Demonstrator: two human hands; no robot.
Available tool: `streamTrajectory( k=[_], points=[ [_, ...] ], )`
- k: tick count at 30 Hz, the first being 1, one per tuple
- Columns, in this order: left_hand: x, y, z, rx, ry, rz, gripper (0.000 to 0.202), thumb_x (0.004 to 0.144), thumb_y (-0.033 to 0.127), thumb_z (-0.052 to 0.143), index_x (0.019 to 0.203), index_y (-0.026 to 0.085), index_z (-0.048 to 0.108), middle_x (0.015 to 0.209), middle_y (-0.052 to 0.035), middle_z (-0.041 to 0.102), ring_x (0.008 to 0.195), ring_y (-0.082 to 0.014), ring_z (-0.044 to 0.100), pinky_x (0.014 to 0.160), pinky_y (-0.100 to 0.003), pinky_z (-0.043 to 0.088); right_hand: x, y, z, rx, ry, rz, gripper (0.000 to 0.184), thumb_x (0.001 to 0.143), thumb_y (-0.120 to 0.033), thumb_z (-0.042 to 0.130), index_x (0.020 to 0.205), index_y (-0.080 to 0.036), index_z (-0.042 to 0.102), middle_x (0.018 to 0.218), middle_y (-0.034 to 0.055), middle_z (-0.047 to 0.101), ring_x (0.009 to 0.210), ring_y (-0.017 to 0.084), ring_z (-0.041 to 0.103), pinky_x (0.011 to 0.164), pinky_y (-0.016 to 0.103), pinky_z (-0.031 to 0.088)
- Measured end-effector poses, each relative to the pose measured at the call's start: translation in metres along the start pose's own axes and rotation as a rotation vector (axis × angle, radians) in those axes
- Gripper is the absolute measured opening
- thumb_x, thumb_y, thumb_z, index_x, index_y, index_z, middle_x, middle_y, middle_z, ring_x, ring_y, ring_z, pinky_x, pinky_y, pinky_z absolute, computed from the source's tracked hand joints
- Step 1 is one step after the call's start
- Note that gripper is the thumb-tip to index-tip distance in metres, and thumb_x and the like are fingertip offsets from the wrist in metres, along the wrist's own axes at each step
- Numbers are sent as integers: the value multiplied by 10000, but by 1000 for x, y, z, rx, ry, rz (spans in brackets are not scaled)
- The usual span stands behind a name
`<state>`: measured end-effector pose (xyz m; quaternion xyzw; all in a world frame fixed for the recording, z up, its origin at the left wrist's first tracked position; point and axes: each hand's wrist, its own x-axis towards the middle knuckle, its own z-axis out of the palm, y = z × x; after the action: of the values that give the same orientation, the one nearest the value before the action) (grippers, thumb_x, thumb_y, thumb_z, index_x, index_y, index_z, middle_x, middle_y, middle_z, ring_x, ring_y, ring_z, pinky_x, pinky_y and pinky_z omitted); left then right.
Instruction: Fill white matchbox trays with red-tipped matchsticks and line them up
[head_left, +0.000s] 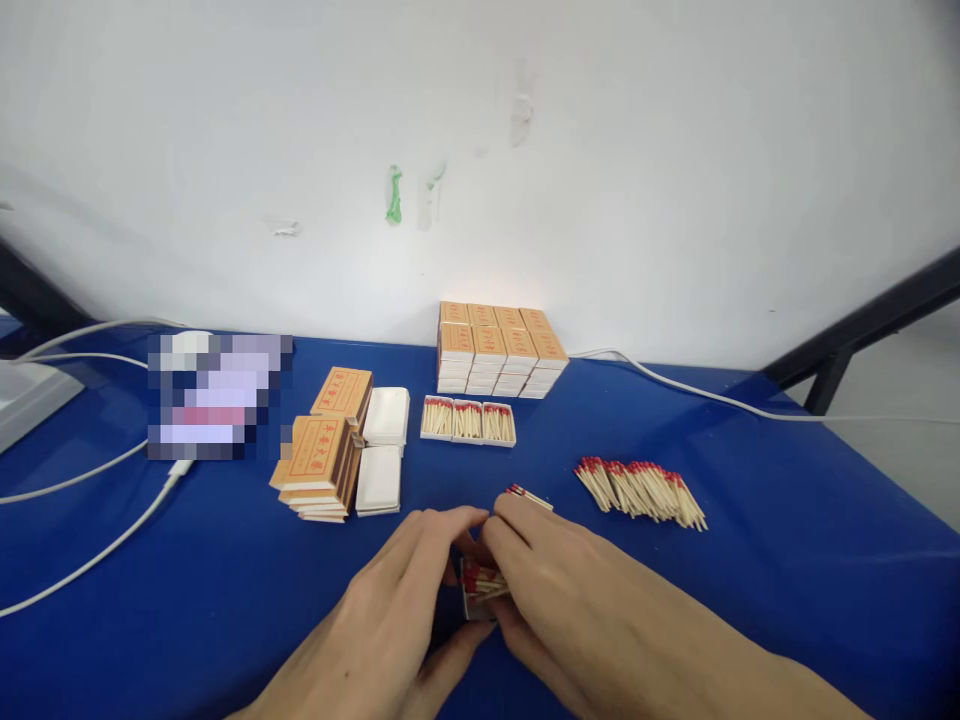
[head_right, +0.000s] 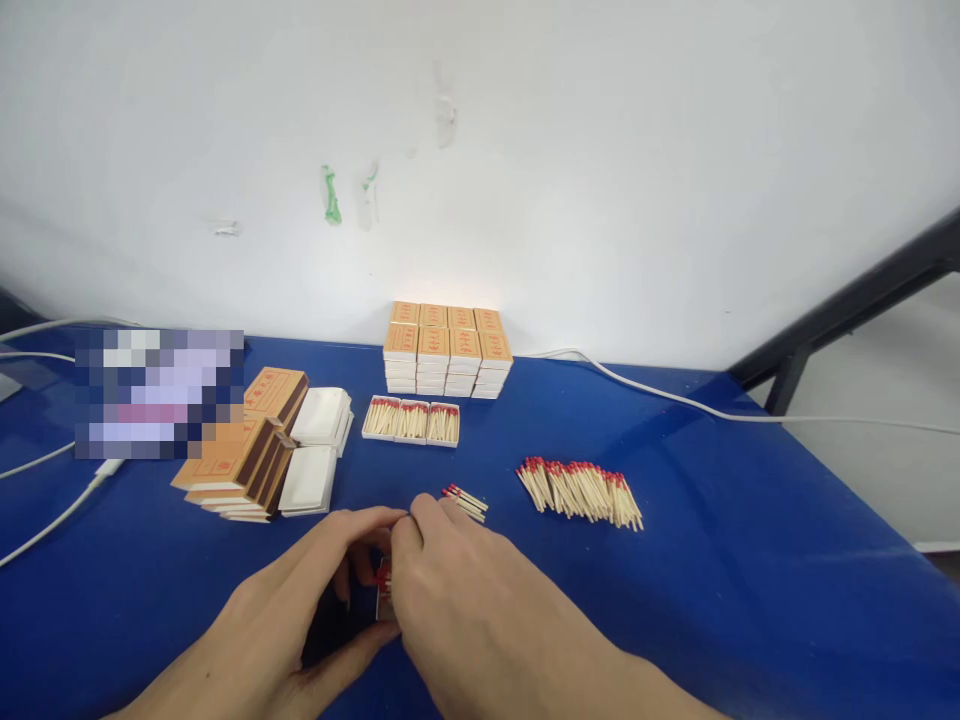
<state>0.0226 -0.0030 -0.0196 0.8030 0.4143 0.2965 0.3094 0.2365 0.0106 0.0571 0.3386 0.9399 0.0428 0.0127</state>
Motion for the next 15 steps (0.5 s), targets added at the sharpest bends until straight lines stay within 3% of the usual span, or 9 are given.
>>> streamTrajectory(
  k=[5,8,11,15],
  points=[
    [-1,-2,2,-21,13,3,663,1011,150,721,1551,392,420,1361,-26,726,1165,-216,786,970,-336,675,-7,3,8,130,23,12,207,860,-57,701,932,-238,773,1022,91,803,939,297,755,927,460,645],
    [0,-1,2,-7,17,-5,660,999,145,726,1534,395,433,1293,-9,731,1076,-201,793,916,-313,681,-15,14,12,310,63,135,156,938,-124,746,987,-273,750,1079,52,794,1002,269,769,914,402,639],
    [1,1,0,6,21,5,648,982,122,718,1511,390,455,1235,8,723,1015,-181,783,885,-284,675,-20,33,11,551,8,266,107,1038,-231,727,1094,-322,738,1152,-11,776,966,184,757,793,294,616],
    [7,3,-5,57,43,71,500,978,99,680,1395,345,553,1285,-13,686,1091,-181,759,937,-281,653,-17,60,8,683,59,436,58,1070,-379,712,1057,-364,766,1014,-60,772,845,147,712,727,276,562]
  ],
)
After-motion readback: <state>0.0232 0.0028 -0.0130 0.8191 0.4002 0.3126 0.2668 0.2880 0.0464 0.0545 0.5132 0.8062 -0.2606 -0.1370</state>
